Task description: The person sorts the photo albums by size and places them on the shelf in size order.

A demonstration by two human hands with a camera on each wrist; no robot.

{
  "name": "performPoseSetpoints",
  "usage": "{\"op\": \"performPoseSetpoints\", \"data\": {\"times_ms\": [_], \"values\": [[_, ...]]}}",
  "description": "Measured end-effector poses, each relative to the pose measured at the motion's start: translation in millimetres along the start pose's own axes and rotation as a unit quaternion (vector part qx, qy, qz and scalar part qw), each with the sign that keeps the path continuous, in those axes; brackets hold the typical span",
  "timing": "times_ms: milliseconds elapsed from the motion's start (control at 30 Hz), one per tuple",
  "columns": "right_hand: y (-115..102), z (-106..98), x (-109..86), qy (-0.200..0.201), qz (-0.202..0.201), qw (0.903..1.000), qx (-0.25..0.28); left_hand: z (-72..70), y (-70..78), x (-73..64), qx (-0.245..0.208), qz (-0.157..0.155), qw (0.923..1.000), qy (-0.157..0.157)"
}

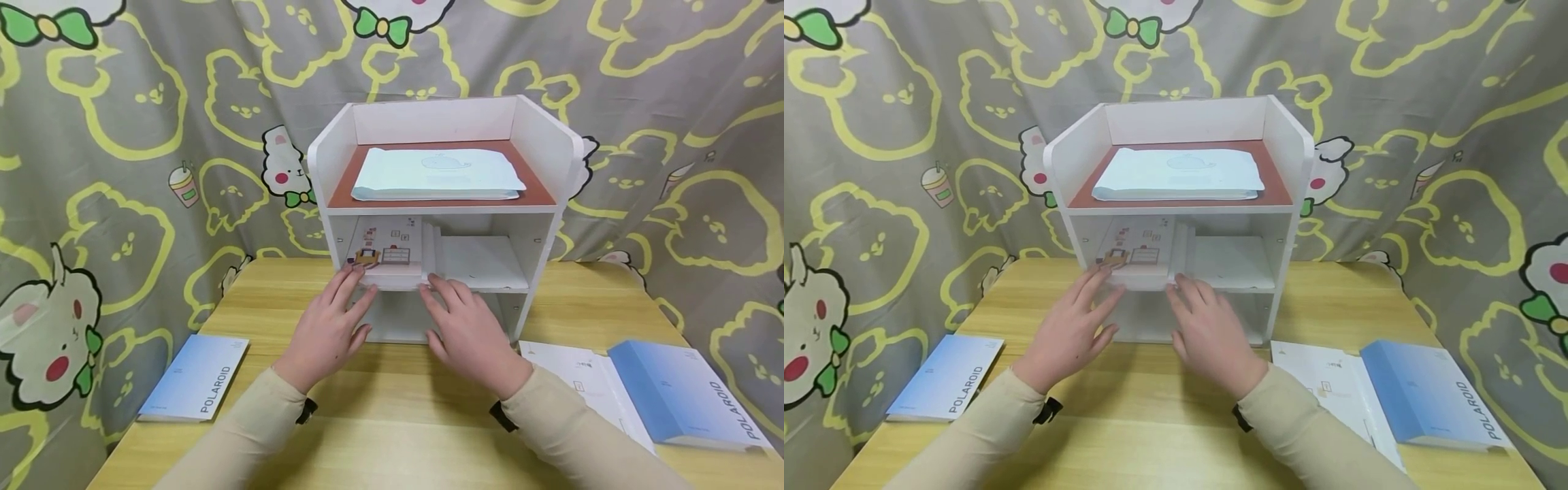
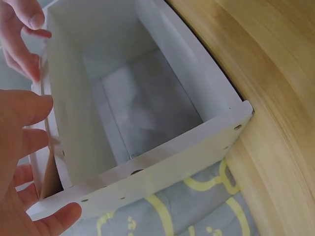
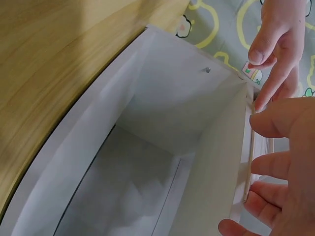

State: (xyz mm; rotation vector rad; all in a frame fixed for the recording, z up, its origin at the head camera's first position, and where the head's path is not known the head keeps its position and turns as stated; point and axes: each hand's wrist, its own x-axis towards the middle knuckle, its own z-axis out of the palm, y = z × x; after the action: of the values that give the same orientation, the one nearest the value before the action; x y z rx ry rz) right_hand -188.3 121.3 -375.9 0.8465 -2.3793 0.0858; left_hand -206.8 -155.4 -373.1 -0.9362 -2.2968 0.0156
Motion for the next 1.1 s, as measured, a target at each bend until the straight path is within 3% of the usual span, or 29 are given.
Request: {"op": "performPoseSetpoints", "data": {"times_ms": [433,800,1100], "values": [[1.7,9.1,1.7,0.005,0.005,1.0,0.002,4.0,-0.7,2.4,0.019,-0.008,0.9997,-0.015],[0.0,11.7,-1.0,-0.001,0.008,0.9999,0.01,8.6,0.0,-0.5,0.01,-0.009,0.9998,-0.015],[-0.7,-3.3,-8.5,0.003,-0.005,0.9977,0.067,9.2,5.3,-3.6,-0.008,-0.013,0.9998,-0.01]]}}
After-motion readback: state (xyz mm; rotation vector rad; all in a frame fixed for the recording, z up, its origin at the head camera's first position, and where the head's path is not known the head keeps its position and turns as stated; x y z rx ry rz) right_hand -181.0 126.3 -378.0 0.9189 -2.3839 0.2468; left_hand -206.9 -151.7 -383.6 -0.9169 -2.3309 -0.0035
